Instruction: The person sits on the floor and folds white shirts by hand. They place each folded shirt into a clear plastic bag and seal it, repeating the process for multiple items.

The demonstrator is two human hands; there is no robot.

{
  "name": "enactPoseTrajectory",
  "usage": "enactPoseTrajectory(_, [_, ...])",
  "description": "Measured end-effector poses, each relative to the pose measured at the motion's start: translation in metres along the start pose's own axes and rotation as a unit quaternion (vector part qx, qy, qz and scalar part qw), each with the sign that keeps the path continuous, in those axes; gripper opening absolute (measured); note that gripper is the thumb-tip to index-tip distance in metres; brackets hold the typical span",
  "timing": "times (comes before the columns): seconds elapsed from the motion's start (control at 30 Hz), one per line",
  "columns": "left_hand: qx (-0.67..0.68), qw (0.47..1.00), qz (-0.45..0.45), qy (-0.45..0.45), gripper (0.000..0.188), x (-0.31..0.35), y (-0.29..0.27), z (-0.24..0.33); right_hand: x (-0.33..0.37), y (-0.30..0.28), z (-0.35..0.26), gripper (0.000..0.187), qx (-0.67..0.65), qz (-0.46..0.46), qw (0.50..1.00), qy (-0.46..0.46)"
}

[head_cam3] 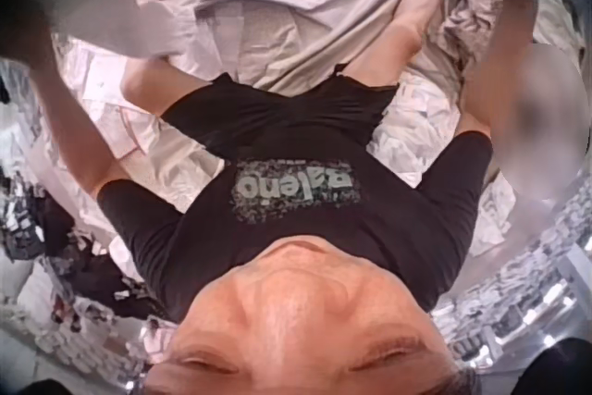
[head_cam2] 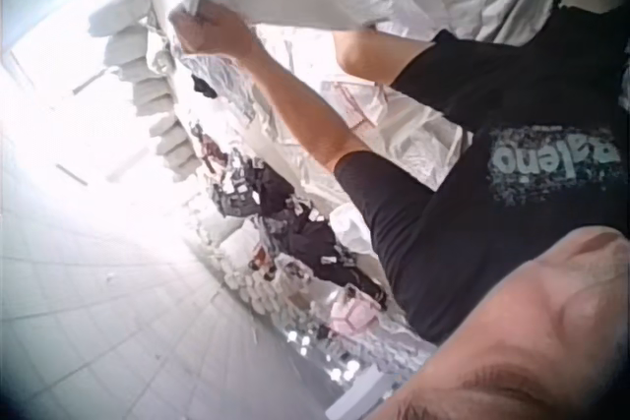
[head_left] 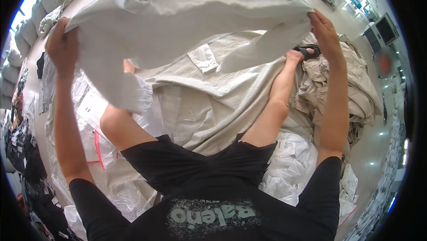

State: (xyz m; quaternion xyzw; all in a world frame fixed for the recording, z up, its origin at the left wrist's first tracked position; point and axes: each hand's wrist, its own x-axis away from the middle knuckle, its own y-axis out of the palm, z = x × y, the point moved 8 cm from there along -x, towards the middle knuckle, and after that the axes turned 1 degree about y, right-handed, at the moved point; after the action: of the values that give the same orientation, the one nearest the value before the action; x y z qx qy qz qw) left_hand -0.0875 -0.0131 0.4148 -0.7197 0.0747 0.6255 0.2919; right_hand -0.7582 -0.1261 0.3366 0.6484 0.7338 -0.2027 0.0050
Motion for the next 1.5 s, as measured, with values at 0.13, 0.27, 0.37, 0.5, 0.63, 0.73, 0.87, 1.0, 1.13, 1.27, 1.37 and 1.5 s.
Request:
enactPoseTrajectory(0.13, [0.054, 0.976, -0.187, -0.103, 0.011, -0.024, 0.008, -0.048, -0.008, -0.013, -0.028, 0.046, -0.055, -0.171, 0.984, 0.0])
enactPoseTrajectory(0.27, [0.037, 0.948, -0.289, -0.128, 0.024, -0.055, 0.105, -0.084, -0.077, -0.005, 0.013, 0.047, 0.03, -0.182, 0.98, 0.07])
enactPoseTrajectory(0.37, [-0.028, 0.962, -0.26, -0.078, 0.032, -0.054, 0.199, -0.136, -0.152, 0.013, 0.075, 0.044, 0.161, -0.059, 0.982, 0.082])
enactPoseTrajectory(0.5, [0.027, 0.957, -0.213, -0.195, 0.034, 0.06, 0.291, -0.136, -0.171, 0.016, 0.197, 0.032, 0.093, 0.175, 0.98, 0.028])
enactPoseTrajectory(0.63, [0.054, 0.752, -0.605, -0.254, 0.059, 0.265, 0.299, -0.025, -0.025, 0.149, 0.295, 0.038, 0.109, -0.058, 0.99, 0.062])
enactPoseTrajectory(0.73, [0.043, 0.73, -0.646, -0.22, 0.079, 0.331, 0.229, 0.044, 0.084, 0.218, 0.315, 0.076, 0.135, -0.201, 0.954, 0.179])
enactPoseTrajectory(0.87, [-0.032, 0.69, -0.72, -0.072, 0.09, 0.379, 0.2, 0.079, 0.153, 0.248, 0.302, 0.102, 0.48, -0.354, 0.78, 0.19])
enactPoseTrajectory(1.0, [-0.073, 0.715, -0.695, 0.024, 0.072, 0.438, 0.227, 0.059, 0.173, 0.242, 0.346, 0.088, 0.571, -0.283, 0.765, 0.095])
enactPoseTrajectory(1.13, [-0.094, 0.723, -0.683, 0.042, 0.054, 0.471, 0.231, 0.031, 0.167, 0.242, 0.344, 0.077, 0.539, -0.277, 0.792, 0.078])
enactPoseTrajectory(1.27, [-0.06, 0.791, -0.609, -0.021, 0.041, 0.414, 0.22, 0.027, 0.137, 0.193, 0.343, 0.066, 0.52, -0.255, 0.808, 0.104])
enactPoseTrajectory(1.37, [0.028, 0.824, -0.564, -0.046, 0.028, 0.291, 0.181, 0.06, 0.084, 0.112, 0.272, 0.057, 0.523, -0.068, 0.849, -0.041])
enactPoseTrajectory(1.5, [0.155, 0.792, -0.581, -0.107, 0.033, 0.274, 0.129, 0.11, 0.084, 0.077, 0.244, 0.053, 0.543, -0.087, 0.832, -0.076])
